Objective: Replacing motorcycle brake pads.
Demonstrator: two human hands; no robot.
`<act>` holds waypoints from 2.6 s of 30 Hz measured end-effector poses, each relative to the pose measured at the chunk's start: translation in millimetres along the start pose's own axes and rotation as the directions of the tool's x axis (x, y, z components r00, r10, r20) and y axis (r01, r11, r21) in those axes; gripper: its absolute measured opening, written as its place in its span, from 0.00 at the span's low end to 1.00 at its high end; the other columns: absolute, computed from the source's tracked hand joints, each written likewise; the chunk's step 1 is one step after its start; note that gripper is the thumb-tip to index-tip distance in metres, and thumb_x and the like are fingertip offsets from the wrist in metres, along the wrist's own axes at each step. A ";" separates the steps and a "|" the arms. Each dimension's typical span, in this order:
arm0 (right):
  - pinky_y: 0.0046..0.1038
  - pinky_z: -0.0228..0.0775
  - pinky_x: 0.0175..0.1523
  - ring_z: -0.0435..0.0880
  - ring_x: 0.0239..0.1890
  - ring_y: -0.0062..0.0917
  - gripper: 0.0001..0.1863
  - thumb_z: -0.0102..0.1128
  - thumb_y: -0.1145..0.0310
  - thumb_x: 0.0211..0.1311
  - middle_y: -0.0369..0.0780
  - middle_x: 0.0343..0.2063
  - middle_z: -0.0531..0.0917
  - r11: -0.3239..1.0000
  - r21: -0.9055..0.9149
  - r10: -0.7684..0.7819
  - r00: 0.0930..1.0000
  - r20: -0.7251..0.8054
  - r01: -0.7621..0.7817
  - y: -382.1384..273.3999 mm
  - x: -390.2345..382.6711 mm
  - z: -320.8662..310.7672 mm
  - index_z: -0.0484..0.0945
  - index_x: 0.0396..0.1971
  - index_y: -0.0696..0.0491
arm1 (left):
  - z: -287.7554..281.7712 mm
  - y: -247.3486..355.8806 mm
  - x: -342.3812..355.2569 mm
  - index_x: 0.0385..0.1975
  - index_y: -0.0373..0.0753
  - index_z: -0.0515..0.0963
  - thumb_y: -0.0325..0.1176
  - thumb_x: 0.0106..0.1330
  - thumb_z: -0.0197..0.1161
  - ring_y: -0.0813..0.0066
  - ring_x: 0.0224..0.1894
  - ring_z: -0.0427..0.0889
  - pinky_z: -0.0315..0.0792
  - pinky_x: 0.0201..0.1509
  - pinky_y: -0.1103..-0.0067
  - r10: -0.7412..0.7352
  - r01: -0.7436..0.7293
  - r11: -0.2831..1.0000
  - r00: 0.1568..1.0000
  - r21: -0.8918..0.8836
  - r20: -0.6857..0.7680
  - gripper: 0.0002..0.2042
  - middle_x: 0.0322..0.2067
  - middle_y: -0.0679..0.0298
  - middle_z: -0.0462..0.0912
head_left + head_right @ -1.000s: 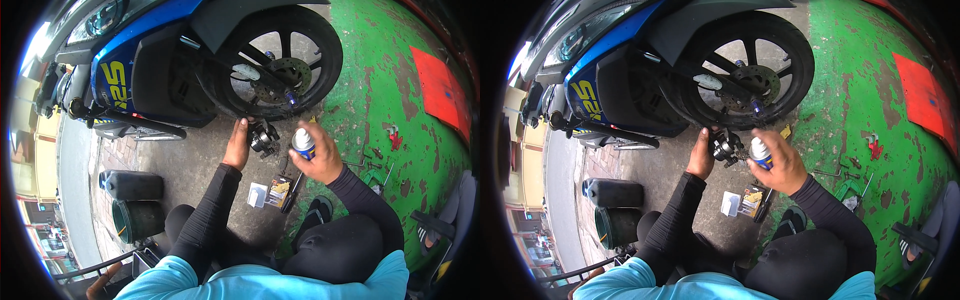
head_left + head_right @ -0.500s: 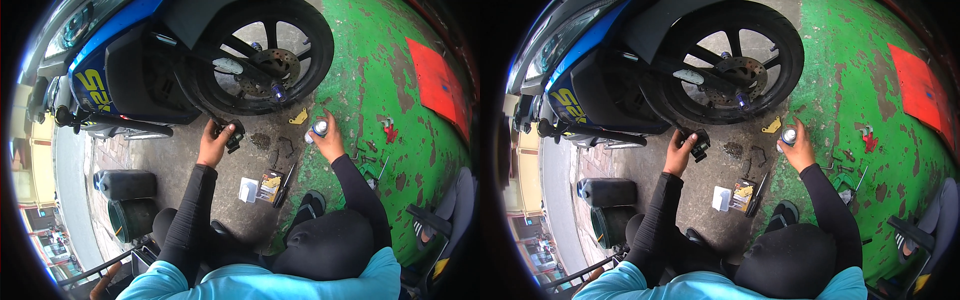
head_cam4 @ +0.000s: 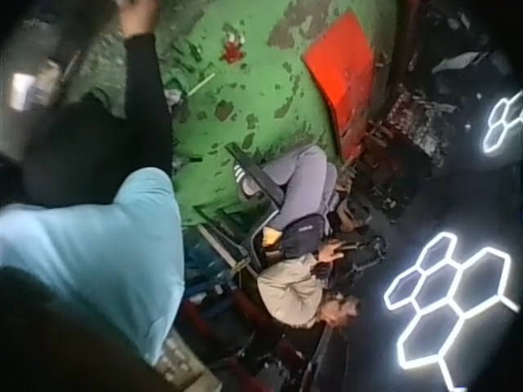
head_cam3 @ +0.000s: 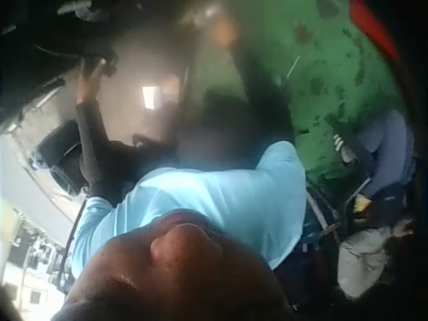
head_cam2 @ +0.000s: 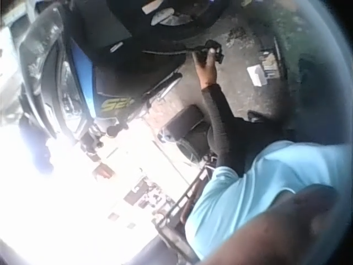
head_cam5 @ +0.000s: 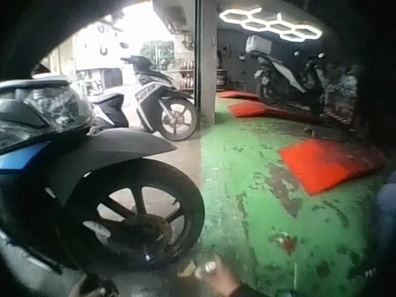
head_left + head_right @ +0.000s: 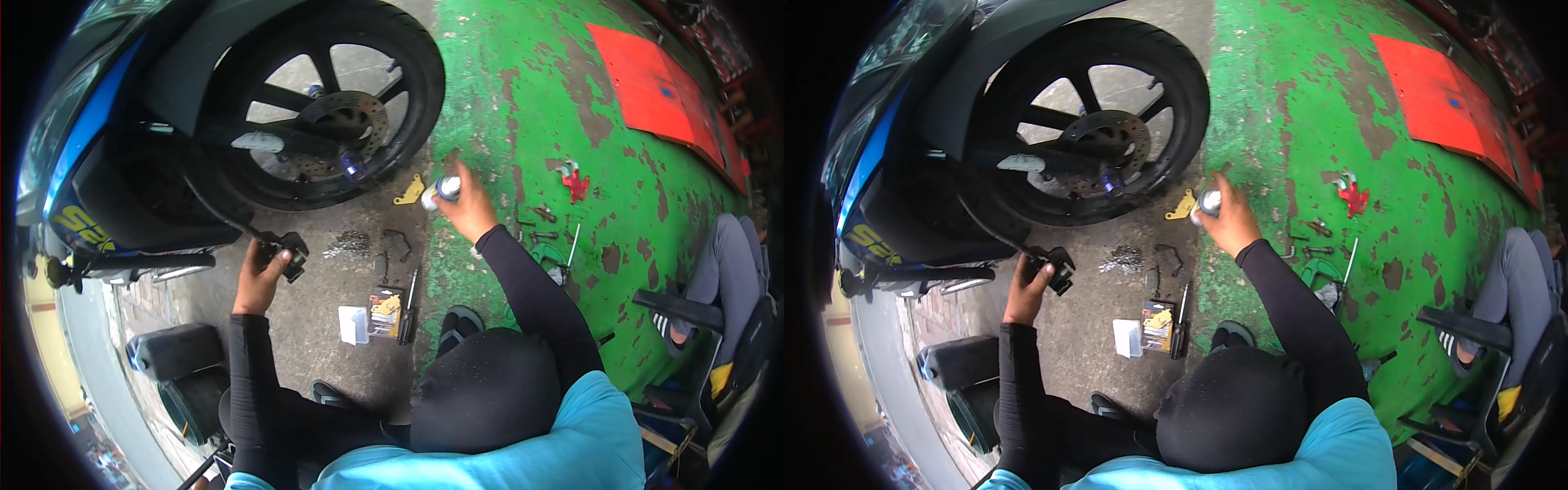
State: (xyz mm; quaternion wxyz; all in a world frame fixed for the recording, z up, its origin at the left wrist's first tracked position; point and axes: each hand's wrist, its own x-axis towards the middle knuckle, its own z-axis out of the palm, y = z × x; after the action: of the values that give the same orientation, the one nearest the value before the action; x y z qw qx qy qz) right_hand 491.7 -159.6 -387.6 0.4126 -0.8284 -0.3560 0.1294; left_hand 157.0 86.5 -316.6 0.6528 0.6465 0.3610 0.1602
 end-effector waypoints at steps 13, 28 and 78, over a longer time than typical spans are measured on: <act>0.36 0.75 0.56 0.85 0.48 0.39 0.41 0.75 0.66 0.50 0.49 0.45 0.84 0.914 -0.296 0.119 0.881 -0.457 -0.277 107.7 7.8 -154.9 0.64 0.64 0.56 | 33.0 -27.3 12.1 0.51 0.39 0.72 0.53 0.73 0.56 0.74 0.49 0.75 0.67 0.56 0.75 0.139 -0.160 0.948 0.986 -0.275 -0.093 0.22 0.44 0.65 0.77; 0.42 0.74 0.47 0.82 0.43 0.42 0.20 0.69 0.53 0.57 0.47 0.37 0.83 0.767 -0.369 0.447 0.850 -0.279 -0.525 57.6 -140.0 -162.2 0.78 0.34 0.56 | 33.1 -24.1 21.9 0.58 0.34 0.71 0.49 0.77 0.53 0.71 0.59 0.73 0.62 0.66 0.72 0.184 -0.201 0.968 0.975 -0.149 -0.123 0.24 0.55 0.61 0.76; 0.27 0.75 0.50 0.84 0.44 0.20 0.17 0.59 0.65 0.72 0.35 0.44 0.84 0.430 0.532 0.329 0.676 0.660 -0.729 -82.9 -106.7 -5.5 0.75 0.55 0.55 | 32.0 20.1 5.3 0.48 0.26 0.78 0.65 0.69 0.54 0.72 0.48 0.75 0.66 0.59 0.78 -0.042 0.032 0.997 0.988 -0.068 -0.149 0.38 0.42 0.56 0.82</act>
State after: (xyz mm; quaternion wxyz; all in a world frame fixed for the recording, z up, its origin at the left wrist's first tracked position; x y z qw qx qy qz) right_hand 378.4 -203.5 -328.3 0.5587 -0.5836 -0.0620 0.5860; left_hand 187.6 69.0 -301.8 0.6473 0.6040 0.4157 0.2083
